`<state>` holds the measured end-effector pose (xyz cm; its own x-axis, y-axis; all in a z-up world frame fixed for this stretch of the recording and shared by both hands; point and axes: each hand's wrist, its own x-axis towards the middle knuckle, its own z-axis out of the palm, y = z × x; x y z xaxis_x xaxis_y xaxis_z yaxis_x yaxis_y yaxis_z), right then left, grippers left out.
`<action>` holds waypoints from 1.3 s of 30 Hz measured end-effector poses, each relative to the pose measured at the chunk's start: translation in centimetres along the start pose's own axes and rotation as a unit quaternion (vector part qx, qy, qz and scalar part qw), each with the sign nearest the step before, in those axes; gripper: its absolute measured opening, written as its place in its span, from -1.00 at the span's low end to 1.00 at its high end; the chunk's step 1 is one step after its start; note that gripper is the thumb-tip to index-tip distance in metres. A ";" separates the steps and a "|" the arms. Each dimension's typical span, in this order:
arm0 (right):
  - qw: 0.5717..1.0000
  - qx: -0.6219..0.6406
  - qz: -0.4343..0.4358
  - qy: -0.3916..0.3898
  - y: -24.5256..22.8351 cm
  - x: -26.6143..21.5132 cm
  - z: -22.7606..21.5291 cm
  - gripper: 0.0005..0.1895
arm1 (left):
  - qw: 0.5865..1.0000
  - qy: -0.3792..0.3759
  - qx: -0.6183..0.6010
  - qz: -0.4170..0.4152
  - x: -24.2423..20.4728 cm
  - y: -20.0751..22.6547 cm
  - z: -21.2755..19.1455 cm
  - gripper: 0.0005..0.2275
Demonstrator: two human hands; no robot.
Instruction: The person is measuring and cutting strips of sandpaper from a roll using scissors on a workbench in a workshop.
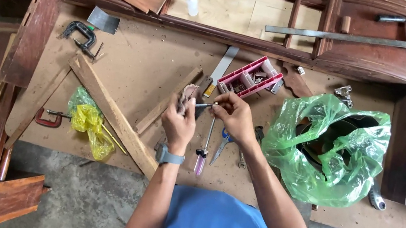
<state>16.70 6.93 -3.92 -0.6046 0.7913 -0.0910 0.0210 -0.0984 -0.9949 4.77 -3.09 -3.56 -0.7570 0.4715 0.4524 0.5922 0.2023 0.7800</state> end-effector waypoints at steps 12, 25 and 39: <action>0.963 -0.222 0.087 0.127 9.6 0.4 -1.8 -0.87 | 0.849 -0.067 -0.300 -0.429 2.1 0.1 -0.9 -0.85; 0.905 -0.368 -0.042 0.210 14.8 1.7 -1.5 -0.64 | 0.651 -0.038 -0.526 -0.546 1.9 -3.9 1.3 -0.83; 0.974 0.223 -0.006 0.027 3.7 -1.2 4.4 -0.84 | 0.680 -0.068 -0.530 -0.503 -1.7 -10.5 6.9 -0.94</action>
